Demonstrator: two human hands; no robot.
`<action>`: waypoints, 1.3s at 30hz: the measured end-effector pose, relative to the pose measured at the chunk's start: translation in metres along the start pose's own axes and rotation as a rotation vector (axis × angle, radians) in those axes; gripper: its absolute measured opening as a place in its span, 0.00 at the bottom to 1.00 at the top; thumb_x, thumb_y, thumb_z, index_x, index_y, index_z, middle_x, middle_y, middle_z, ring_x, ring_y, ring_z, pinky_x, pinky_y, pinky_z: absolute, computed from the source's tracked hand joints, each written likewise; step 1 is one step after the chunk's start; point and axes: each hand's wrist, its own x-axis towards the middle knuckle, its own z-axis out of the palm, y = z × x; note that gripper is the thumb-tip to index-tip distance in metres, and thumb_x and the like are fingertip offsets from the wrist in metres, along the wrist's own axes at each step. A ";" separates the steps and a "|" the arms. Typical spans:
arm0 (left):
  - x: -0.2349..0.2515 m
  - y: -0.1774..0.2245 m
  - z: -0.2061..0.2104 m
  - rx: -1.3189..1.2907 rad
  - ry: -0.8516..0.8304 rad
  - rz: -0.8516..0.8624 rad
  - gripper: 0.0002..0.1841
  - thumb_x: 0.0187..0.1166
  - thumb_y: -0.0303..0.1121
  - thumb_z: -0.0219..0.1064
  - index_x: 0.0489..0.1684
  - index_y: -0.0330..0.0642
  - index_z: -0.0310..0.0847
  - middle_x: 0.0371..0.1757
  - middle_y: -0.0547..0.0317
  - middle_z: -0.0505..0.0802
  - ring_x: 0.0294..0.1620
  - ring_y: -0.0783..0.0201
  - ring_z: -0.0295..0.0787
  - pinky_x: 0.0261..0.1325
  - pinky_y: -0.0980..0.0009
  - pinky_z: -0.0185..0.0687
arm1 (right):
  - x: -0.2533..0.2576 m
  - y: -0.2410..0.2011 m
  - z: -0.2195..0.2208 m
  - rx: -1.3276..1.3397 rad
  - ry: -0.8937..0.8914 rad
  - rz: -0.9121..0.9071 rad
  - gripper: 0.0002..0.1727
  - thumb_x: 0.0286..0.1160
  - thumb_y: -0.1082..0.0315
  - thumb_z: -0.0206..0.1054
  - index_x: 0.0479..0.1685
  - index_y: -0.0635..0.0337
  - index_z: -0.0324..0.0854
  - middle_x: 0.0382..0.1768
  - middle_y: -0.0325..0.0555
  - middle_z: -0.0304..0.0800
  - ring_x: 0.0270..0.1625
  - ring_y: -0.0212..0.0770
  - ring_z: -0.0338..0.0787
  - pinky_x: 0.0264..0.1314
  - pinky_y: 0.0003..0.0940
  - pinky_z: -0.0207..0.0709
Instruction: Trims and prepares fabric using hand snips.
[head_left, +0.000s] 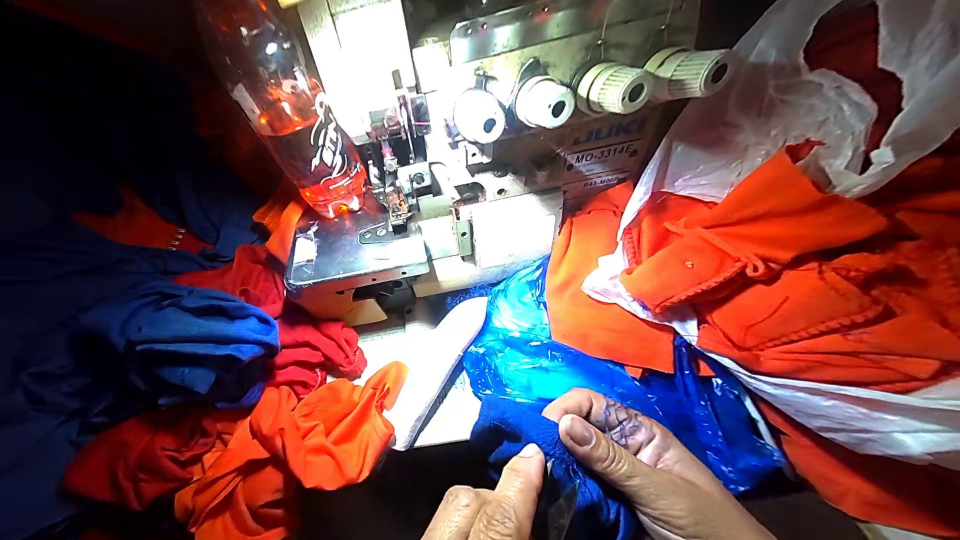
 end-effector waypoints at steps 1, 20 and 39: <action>0.001 0.000 0.001 0.005 0.005 0.002 0.19 0.82 0.30 0.65 0.60 0.20 0.86 0.38 0.40 0.92 0.39 0.63 0.86 0.46 0.78 0.81 | -0.001 0.000 0.000 -0.006 -0.007 -0.010 0.08 0.82 0.74 0.63 0.38 0.52 0.85 0.35 0.33 0.94 0.40 0.23 0.92 0.49 0.22 0.87; 0.011 0.006 -0.005 0.154 -0.073 -0.016 0.16 0.81 0.29 0.66 0.59 0.28 0.90 0.35 0.44 0.92 0.32 0.63 0.86 0.35 0.76 0.78 | 0.000 0.004 -0.008 -0.226 -0.009 -0.168 0.05 0.80 0.69 0.67 0.37 0.50 0.87 0.35 0.27 0.91 0.39 0.18 0.89 0.47 0.15 0.83; 0.097 -0.012 -0.009 0.018 0.483 0.255 0.16 0.78 0.27 0.67 0.51 0.17 0.85 0.40 0.42 0.95 0.36 0.75 0.90 0.46 0.83 0.84 | 0.073 -0.074 0.069 -0.115 -0.094 -0.122 0.11 0.84 0.76 0.56 0.37 0.55 0.82 0.31 0.31 0.88 0.36 0.22 0.88 0.45 0.19 0.84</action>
